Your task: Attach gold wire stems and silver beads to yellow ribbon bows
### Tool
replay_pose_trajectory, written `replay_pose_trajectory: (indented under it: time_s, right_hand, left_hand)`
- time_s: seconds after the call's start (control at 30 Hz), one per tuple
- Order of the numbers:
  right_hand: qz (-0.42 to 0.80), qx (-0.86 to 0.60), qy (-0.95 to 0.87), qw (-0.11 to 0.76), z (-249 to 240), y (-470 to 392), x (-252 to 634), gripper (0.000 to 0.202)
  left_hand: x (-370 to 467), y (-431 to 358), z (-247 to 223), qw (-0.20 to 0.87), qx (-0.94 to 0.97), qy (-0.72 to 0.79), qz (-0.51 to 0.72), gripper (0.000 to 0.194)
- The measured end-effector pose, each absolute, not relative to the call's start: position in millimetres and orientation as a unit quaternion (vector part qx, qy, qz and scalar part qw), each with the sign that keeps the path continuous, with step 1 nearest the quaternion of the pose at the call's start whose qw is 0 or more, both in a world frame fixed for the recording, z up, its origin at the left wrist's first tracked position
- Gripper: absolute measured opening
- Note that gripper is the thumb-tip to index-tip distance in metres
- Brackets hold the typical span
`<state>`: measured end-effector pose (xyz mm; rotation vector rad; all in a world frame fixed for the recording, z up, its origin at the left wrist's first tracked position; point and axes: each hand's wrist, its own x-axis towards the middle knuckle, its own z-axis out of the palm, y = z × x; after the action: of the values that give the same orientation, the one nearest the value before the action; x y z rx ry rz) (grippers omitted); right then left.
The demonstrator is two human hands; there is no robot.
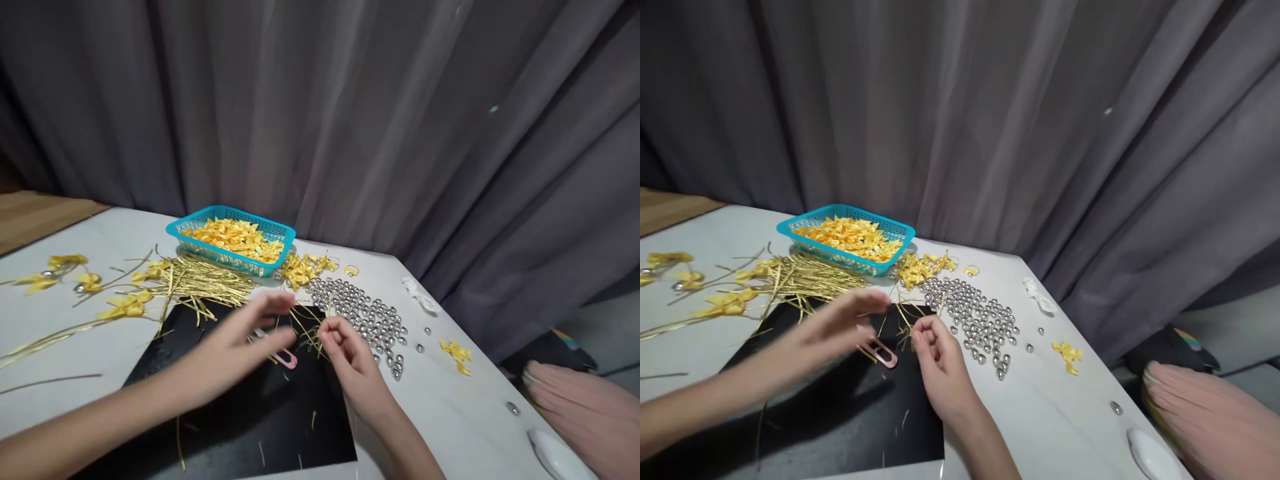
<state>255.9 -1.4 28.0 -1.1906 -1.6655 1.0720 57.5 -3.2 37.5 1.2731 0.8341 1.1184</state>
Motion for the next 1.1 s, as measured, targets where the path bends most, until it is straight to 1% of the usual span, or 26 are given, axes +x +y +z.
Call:
replay_pose_trajectory:
  time_s: [0.1, 0.13, 0.17, 0.2, 0.23, 0.27, 0.37, 0.43, 0.5, 0.6, 0.63, 0.67, 0.7, 0.77, 0.83, 0.87, 0.97, 1.1]
  right_hand:
    - [0.455, -0.465, -0.624, 0.433, 34, -4, 254, 0.031]
    - [0.465, -0.464, -0.616, 0.434, 35, -4, 254, 0.031]
    - [0.476, -0.463, -0.609, 0.434, 35, -4, 254, 0.030]
    - [0.486, -0.462, -0.602, 0.433, 35, -3, 254, 0.030]
    - [0.494, -0.461, -0.596, 0.433, 34, -2, 254, 0.030]
    - [0.499, -0.462, -0.591, 0.434, 33, -1, 254, 0.029]
    - [0.496, -0.474, -0.585, 0.433, 31, 2, 255, 0.026]
    - [0.473, -0.486, -0.597, 0.429, 29, 4, 257, 0.024]
    - [0.422, -0.518, -0.619, 0.412, 26, 6, 261, 0.023]
    - [0.286, -0.608, -0.628, 0.392, 23, 6, 264, 0.021]
    - [0.254, -0.619, -0.628, 0.397, 23, 4, 263, 0.026]
    - [0.249, -0.613, -0.629, 0.407, 22, 3, 261, 0.036]
    - [0.276, -0.592, -0.632, 0.416, 22, 0, 257, 0.046]
    - [0.411, -0.530, -0.627, 0.397, 23, -5, 249, 0.059]
    - [0.537, -0.492, -0.589, 0.349, 22, -7, 242, 0.056]
    - [0.572, -0.487, -0.572, 0.329, 22, -8, 241, 0.052]
    - [0.585, -0.497, -0.563, 0.307, 24, -5, 243, 0.040]
    - [0.558, -0.499, -0.584, 0.313, 31, 2, 256, 0.036]
  left_hand:
    - [83, 7, 13, 0.639, 0.578, 0.362, 0.356, 0.055]
    - [90, 9, 7, 0.660, 0.573, 0.352, 0.336, 0.055]
    - [95, 12, 2, 0.679, 0.559, 0.336, 0.335, 0.050]
    - [99, 14, -1, 0.687, 0.551, 0.333, 0.336, 0.038]
    - [102, 16, -2, 0.684, 0.554, 0.338, 0.334, 0.028]
    - [103, 17, -2, 0.678, 0.558, 0.343, 0.333, 0.023]
    - [101, 19, 2, 0.665, 0.575, 0.351, 0.321, 0.020]
    - [98, 20, 7, 0.664, 0.582, 0.345, 0.319, 0.018]
    - [93, 22, 13, 0.648, 0.598, 0.352, 0.314, 0.019]
    - [82, 26, 27, 0.578, 0.663, 0.393, 0.269, 0.022]
    - [78, 27, 32, 0.547, 0.693, 0.397, 0.248, 0.024]
    - [75, 27, 37, 0.515, 0.722, 0.399, 0.233, 0.025]
    - [72, 27, 42, 0.473, 0.758, 0.396, 0.213, 0.025]
    - [68, 26, 51, 0.372, 0.824, 0.388, 0.179, 0.020]
    - [65, 25, 56, 0.316, 0.851, 0.387, 0.162, 0.020]
    - [63, 24, 58, 0.303, 0.857, 0.387, 0.155, 0.022]
    - [56, 25, 61, 0.295, 0.867, 0.379, 0.134, 0.023]
    - [41, 34, 68, 0.246, 0.879, 0.395, 0.106, 0.022]
